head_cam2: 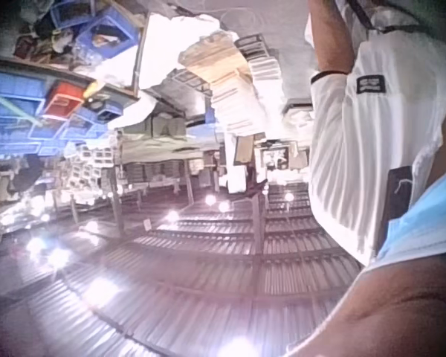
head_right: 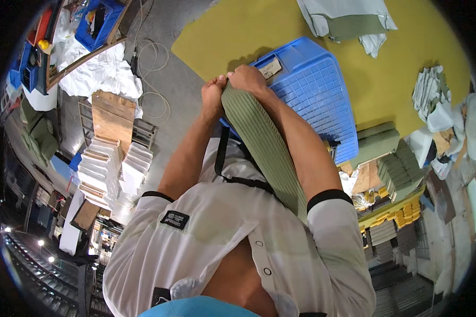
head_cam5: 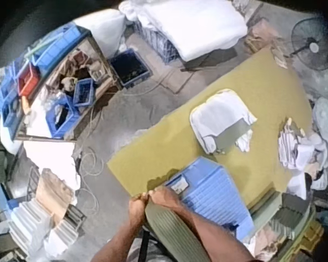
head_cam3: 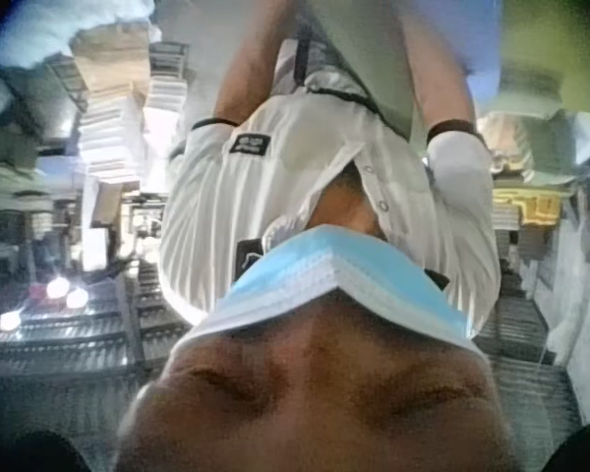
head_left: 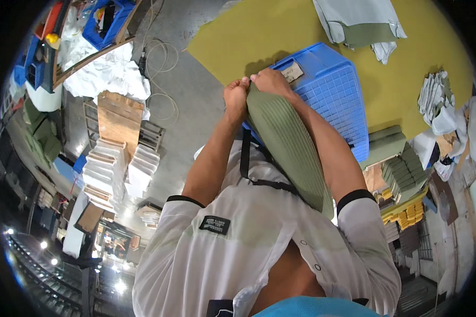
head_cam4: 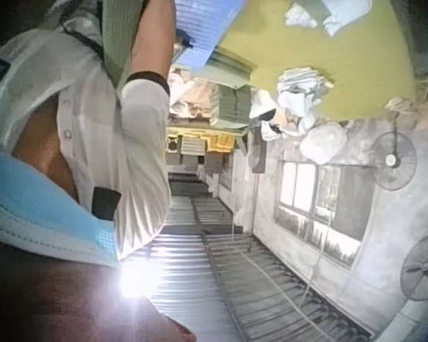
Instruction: Fitting green fabric covers onto foam pads and securing them to wooden bases using a pneumatic stapler.
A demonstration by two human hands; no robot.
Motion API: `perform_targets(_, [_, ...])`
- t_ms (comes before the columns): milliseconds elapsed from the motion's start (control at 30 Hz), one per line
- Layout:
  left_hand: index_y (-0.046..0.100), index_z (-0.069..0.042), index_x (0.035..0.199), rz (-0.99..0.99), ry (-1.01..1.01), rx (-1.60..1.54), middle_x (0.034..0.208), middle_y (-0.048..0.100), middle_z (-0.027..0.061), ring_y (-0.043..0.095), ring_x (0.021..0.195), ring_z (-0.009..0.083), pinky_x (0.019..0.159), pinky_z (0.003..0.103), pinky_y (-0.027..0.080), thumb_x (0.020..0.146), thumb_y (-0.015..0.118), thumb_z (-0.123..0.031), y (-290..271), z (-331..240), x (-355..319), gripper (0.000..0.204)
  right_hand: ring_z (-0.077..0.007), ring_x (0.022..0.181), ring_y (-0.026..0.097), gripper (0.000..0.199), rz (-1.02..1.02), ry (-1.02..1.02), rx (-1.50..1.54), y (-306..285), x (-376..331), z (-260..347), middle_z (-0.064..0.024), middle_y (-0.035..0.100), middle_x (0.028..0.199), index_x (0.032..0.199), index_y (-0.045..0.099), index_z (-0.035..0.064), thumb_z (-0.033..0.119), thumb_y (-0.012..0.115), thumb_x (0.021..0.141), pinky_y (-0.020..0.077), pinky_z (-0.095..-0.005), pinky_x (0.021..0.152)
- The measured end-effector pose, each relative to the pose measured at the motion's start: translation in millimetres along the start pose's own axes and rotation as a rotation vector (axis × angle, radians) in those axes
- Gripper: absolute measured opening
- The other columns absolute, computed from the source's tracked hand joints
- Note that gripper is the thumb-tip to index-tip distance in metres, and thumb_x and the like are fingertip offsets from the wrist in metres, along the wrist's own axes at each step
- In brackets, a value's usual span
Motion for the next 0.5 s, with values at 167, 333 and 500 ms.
perform_targets(167, [0.066, -0.002, 0.084, 0.074, 0.127, 0.497, 0.072, 0.061, 0.0019, 0.054, 0.064, 0.0134, 0.061, 0.031, 0.044, 0.100, 0.059, -0.021, -1, -25, -10, 0.026, -0.0444, 0.105, 0.065, 0.047, -0.045, -0.039, 0.047, -6, -9, 5, -0.0288, 0.068, 0.108, 0.098, 0.073, -0.0041, 0.037, 0.050, 0.095, 0.0499, -0.0513, 0.094])
perform_targets(333, [0.070, -0.002, 0.108, 0.279, 0.729, 0.845, 0.108, 0.068, 0.0103, 0.063, 0.099, 0.0237, 0.089, 0.036, 0.047, 0.104, 0.049, -0.024, 29, -96, -97, 0.031, -0.0443, 0.100, 0.065, 0.047, -0.127, -0.076, 0.020, -16, -22, 16, -0.0265, 0.069, 0.103, 0.096, 0.072, -0.0020, 0.037, 0.047, 0.099, 0.0499, -0.0520, 0.089])
perform_targets(500, [0.070, -0.003, 0.111, 0.837, 0.961, 0.798, 0.111, 0.068, 0.0113, 0.062, 0.108, 0.0262, 0.098, 0.040, 0.044, 0.102, 0.051, -0.027, 75, -108, -204, 0.032, -0.0421, 0.103, 0.065, 0.045, -0.117, 0.077, 0.143, -9, -38, 13, -0.0229, 0.069, 0.109, 0.102, 0.072, 0.0022, 0.040, 0.048, 0.098, 0.0498, -0.0518, 0.090])
Point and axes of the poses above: each hand's wrist, its own x-axis towards the middle knuckle, its own y-axis out of the palm, z = x × y, the point moved 8 cm from there along x, towards the middle knuckle
